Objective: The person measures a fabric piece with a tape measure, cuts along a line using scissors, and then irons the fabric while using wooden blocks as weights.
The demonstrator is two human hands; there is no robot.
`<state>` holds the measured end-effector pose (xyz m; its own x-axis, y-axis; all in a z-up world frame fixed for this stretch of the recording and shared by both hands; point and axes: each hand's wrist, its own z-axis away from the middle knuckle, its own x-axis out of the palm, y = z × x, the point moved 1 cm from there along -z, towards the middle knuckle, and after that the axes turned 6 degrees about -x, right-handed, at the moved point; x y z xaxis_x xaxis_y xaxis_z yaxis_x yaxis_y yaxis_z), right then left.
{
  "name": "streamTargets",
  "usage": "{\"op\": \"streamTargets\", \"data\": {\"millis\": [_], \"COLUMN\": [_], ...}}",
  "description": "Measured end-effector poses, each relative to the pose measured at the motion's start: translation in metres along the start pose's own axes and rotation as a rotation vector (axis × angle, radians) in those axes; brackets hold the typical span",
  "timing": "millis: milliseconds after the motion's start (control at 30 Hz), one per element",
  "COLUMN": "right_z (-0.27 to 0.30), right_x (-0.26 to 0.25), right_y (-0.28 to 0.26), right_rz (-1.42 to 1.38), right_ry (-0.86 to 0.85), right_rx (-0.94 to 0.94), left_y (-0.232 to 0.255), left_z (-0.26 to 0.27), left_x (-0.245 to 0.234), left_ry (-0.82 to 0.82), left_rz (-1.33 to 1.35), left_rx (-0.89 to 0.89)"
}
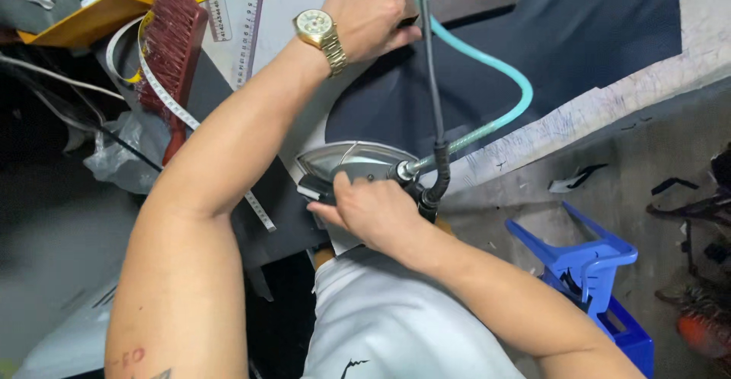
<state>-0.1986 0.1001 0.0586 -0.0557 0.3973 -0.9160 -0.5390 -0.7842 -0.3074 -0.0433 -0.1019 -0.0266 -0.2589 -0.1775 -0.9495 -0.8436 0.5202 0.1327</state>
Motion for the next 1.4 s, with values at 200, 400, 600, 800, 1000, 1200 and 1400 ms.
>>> {"op": "streamTargets", "data": {"millis": [200, 400, 600, 800, 1000, 1200, 1400], "right_z": [0.064, 0.163, 0.241, 0.225, 0.117, 0.027, 0.064], "right_x": [0.036, 0.027, -0.021, -0.069, -0.088, -0.095, -0.08], "right_y": [-0.017, 0.052, 0.143, 0.186, 0.195, 0.158, 0.135], "right_rz": [-0.025, -0.106, -0.182, -0.083, 0.038, 0.024, -0.046], "right_ry": [0.007, -0.257, -0.558, -0.432, -0.295, -0.488, -0.592], "right_rx": [-0.158, -0.086, 0.274, 0.39, 0.147, -0.018, -0.156], "left_y": [0.015, 0.027, 0.133, 0.144, 0.091, 0.084, 0.087], "left_z": [-0.021, -0.008, 0.011, 0.023, 0.047, 0.061, 0.079], "left_x": [0.032, 0.005, 0.003, 0.024, 0.005, -0.003, 0.006], "left_ry": [-0.012, -0.113, 0.054, 0.018, -0.083, -0.013, 0.001], "left_rz": [0.027, -0.019, 0.109, 0.108, 0.136, 0.193, 0.214], "left_rx": [-0.043, -0.369, -0.722, -0.492, -0.378, -0.374, -0.367]}}
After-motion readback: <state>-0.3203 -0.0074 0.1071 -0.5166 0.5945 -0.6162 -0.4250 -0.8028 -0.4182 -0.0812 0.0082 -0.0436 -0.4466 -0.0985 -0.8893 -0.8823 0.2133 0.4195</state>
